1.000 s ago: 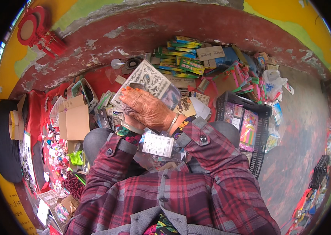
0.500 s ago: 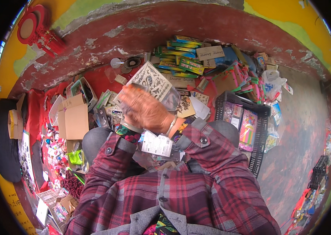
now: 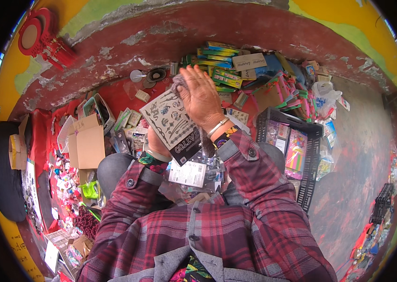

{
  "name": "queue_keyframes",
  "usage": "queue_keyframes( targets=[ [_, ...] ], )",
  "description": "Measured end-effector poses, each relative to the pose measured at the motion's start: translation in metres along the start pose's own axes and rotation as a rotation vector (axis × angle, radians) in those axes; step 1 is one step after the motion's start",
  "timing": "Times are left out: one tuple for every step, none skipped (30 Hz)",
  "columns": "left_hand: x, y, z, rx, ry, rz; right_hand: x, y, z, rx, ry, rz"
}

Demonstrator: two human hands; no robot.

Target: The person sits on the floor and wipes the surfaces of various small packaged items, including tattoo sheets and a red bear-shaped object, using a cloth. They handle each item individually, wiping both sides before placing them into a black plastic crate.

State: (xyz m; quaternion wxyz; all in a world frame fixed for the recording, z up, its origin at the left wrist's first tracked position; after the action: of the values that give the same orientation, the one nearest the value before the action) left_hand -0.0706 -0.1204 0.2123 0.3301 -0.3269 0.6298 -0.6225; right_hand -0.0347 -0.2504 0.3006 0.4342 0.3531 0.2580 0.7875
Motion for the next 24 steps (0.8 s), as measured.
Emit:
queue_keyframes(
  targets=[
    [-0.001, -0.006, 0.0, -0.01, -0.011, 0.061, -0.001, -0.001, -0.001, 0.005, -0.027, 0.044],
    [-0.002, -0.01, 0.002, -0.005, -0.034, 0.038, -0.001, -0.004, -0.003, 0.009, -0.054, 0.086],
    [-0.003, -0.015, 0.003, -0.001, -0.061, 0.017, -0.001, -0.007, -0.006, 0.015, -0.079, 0.132],
    [-0.004, -0.02, 0.005, 0.004, -0.086, -0.006, 0.007, -0.007, -0.01, -0.012, -0.006, 0.067],
    [-0.003, -0.028, 0.007, 0.047, -0.095, -0.015, 0.017, -0.009, -0.017, 0.022, 0.063, 0.142],
    [-0.008, -0.029, 0.007, 0.085, -0.115, -0.022, 0.033, -0.01, -0.022, 0.056, 0.136, 0.224],
    [-0.013, -0.028, 0.007, 0.122, -0.132, -0.031, 0.046, -0.01, -0.028, 0.091, 0.207, 0.303],
    [-0.022, -0.008, -0.001, 0.115, -0.353, 0.295, 0.059, -0.009, -0.032, 0.14, 0.276, 0.306],
    [-0.027, 0.007, -0.003, 0.099, -0.398, 0.218, 0.073, -0.007, -0.034, 0.191, 0.352, 0.312],
    [-0.032, 0.019, -0.005, 0.081, -0.44, 0.142, 0.081, -0.007, -0.037, 0.24, 0.423, 0.318],
    [-0.038, 0.032, -0.008, 0.064, -0.482, 0.067, 0.08, -0.008, -0.034, 0.231, 0.427, 0.285],
    [-0.037, 0.038, -0.007, 0.048, -0.509, -0.022, 0.071, -0.007, -0.03, 0.228, 0.421, 0.234],
    [-0.025, 0.02, -0.001, 0.108, -0.35, -0.053, 0.06, -0.008, -0.026, 0.222, 0.411, 0.188],
    [-0.013, -0.015, 0.003, 0.167, -0.197, -0.08, 0.05, -0.011, -0.021, 0.186, 0.319, 0.148],
    [-0.003, -0.037, 0.005, 0.232, -0.046, -0.11, 0.04, -0.01, -0.016, 0.146, 0.262, 0.074],
    [-0.004, -0.03, 0.004, 0.21, -0.024, -0.079, 0.03, -0.008, -0.011, 0.104, 0.206, 0.003],
    [-0.007, -0.022, 0.003, 0.186, -0.027, -0.052, 0.019, -0.006, -0.007, 0.061, 0.15, -0.067],
    [-0.01, -0.024, 0.002, 0.159, -0.028, -0.024, 0.007, -0.009, -0.004, 0.055, 0.07, -0.026],
    [-0.01, -0.025, 0.002, 0.132, -0.029, 0.004, -0.004, -0.012, -0.003, 0.049, -0.01, 0.014],
    [-0.009, -0.026, -0.001, 0.065, -0.076, 0.066, -0.013, -0.013, -0.004, 0.043, -0.09, 0.055],
    [-0.011, -0.032, -0.002, 0.044, -0.09, 0.064, -0.017, -0.013, -0.004, 0.103, -0.2, 0.157],
    [-0.013, -0.036, -0.003, 0.023, -0.105, 0.062, -0.019, -0.012, -0.003, 0.164, -0.309, 0.26],
    [-0.015, -0.037, -0.002, 0.001, -0.119, 0.06, -0.021, -0.013, -0.004, 0.225, -0.418, 0.362],
    [-0.017, -0.037, 0.001, -0.034, -0.181, 0.076, -0.032, -0.017, -0.007, 0.241, -0.462, 0.377]
  ],
)
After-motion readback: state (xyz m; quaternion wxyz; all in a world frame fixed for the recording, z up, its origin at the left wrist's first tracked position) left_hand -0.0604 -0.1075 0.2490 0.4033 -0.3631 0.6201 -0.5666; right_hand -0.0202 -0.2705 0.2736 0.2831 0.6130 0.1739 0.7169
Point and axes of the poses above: each hand's wrist, its own z-axis towards the middle knuckle, its own y-axis out of the back of the hand, x = y × z, the point moved 4 cm from there along z, towards the middle knuckle, and after that the axes turned 12 degrees about -z, right-handed, at the moved point
